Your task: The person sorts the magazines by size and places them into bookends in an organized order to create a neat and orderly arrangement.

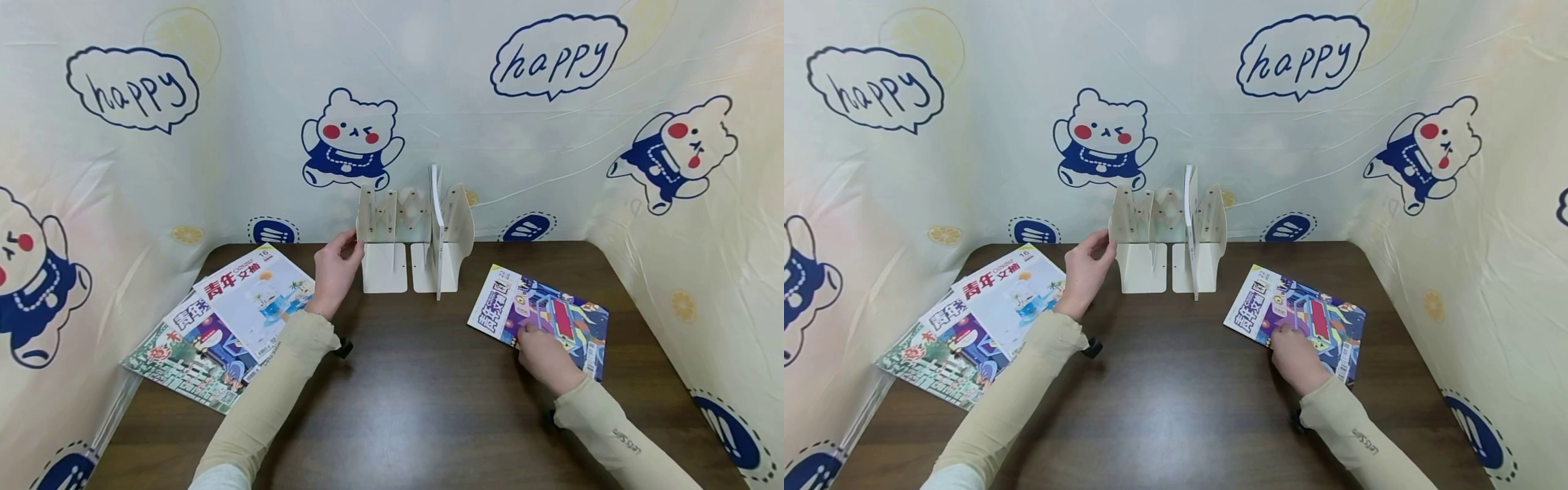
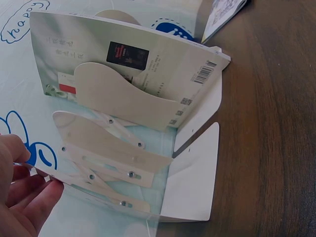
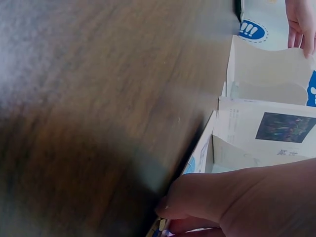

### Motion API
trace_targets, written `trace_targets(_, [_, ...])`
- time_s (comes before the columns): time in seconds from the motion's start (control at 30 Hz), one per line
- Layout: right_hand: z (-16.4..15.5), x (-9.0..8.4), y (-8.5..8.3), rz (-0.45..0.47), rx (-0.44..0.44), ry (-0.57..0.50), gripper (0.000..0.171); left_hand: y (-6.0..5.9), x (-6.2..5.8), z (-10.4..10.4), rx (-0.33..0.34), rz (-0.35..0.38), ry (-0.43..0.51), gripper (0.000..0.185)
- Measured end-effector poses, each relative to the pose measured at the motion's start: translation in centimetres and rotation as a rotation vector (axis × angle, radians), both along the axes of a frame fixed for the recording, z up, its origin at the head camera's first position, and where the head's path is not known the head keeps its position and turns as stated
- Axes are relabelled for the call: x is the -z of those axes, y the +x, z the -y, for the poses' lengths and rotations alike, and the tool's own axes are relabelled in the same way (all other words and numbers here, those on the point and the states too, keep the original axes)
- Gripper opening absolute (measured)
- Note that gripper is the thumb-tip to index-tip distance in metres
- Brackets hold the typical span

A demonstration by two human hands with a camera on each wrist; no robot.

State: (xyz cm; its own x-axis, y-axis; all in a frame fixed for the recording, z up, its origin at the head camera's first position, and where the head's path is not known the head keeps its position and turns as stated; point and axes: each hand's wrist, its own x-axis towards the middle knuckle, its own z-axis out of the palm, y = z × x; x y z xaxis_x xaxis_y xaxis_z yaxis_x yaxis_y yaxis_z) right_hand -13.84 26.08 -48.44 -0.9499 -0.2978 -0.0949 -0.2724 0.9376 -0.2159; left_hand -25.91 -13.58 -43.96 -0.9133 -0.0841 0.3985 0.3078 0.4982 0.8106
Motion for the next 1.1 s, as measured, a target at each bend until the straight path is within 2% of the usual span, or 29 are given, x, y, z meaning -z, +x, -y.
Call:
trace_targets(0.47, [0.3, 0.1, 0.4, -0.035, 0.05, 0.01, 0.025, 0.0, 0.0, 0.0, 0.011, 0.002, 0.014, 0.037])
trace_targets(0.77, [0.2, 0.6, 0.3, -0.125, 0.116, -0.031, 0.011, -0.1, -0.1, -0.1, 0.015, -0.004, 0.013, 0.035])
trace_targets(0.93, [0.2, 1.0, 0.4, -0.189, 0.125, -0.022, 0.007, -0.1, -0.1, -0.1, 0.019, -0.002, 0.021, 0.034])
trace_targets(1.1, [0.2, 1.1, 0.6, -0.199, 0.122, -0.019, 0.009, -0.2, 0.0, 0.0, 0.01, -0.005, 0.009, 0.034])
